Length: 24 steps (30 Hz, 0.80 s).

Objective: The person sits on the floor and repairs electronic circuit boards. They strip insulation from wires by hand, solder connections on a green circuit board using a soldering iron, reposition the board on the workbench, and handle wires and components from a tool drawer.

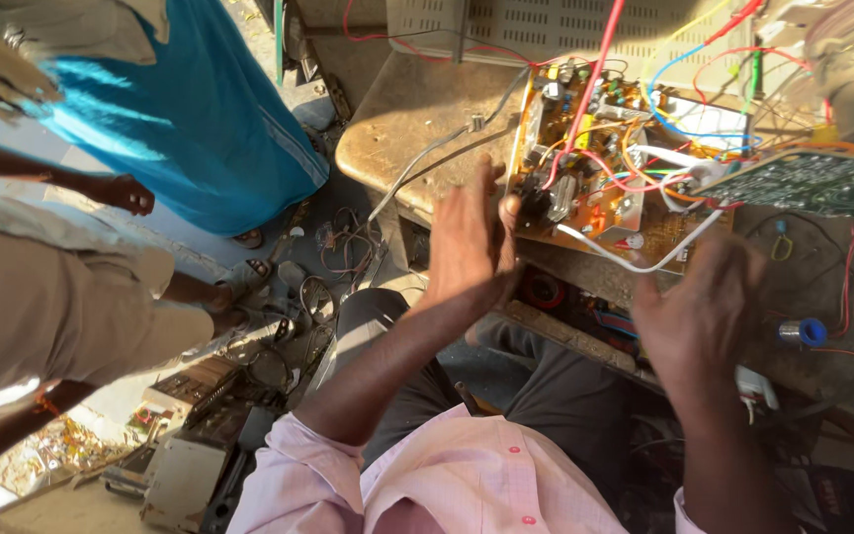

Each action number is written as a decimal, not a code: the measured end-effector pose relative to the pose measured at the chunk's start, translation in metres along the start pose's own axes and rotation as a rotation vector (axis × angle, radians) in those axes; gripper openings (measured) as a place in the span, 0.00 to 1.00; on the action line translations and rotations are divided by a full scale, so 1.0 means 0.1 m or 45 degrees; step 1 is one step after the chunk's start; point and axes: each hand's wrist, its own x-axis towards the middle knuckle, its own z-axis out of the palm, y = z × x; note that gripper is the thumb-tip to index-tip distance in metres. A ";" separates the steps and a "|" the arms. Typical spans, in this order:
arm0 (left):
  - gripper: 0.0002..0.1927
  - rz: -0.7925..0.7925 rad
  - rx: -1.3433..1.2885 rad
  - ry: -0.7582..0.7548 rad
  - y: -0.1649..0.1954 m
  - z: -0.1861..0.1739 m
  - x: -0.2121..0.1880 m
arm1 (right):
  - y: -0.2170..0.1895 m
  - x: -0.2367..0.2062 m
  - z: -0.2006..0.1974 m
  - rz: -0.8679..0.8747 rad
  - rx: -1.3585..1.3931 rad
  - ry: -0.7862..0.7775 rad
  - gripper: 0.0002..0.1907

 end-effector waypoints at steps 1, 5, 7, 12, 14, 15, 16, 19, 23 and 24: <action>0.27 -0.024 0.065 -0.025 0.06 0.01 -0.09 | 0.04 -0.01 -0.04 -0.015 -0.017 -0.023 0.31; 0.33 0.025 0.036 0.032 0.26 0.00 -0.42 | 0.23 -0.07 -0.12 0.020 0.109 -0.245 0.28; 0.36 0.052 0.020 0.066 0.30 -0.03 -0.53 | 0.27 -0.10 -0.10 0.077 0.223 -0.308 0.24; 0.38 0.005 0.076 0.047 0.28 -0.14 -0.69 | 0.20 -0.21 -0.11 -0.143 0.047 -0.110 0.27; 0.38 -0.001 0.070 0.044 0.27 -0.20 -0.74 | 0.14 -0.22 -0.14 0.065 0.175 -0.251 0.29; 0.38 -0.008 0.045 0.041 0.26 -0.22 -0.76 | 0.12 -0.22 -0.15 0.166 0.239 -0.321 0.29; 0.39 -0.016 0.018 0.037 0.26 -0.26 -0.78 | 0.09 -0.22 -0.17 0.174 0.239 -0.320 0.30; 0.39 -0.017 -0.057 0.059 0.26 -0.35 -0.87 | 0.02 -0.22 -0.19 0.133 0.214 -0.292 0.30; 0.35 -0.137 -0.124 0.092 0.24 -0.45 -0.99 | -0.08 -0.26 -0.23 0.078 0.230 -0.310 0.31; 0.34 -0.126 -0.119 0.137 0.23 -0.48 -1.01 | -0.12 -0.26 -0.23 0.116 0.262 -0.346 0.32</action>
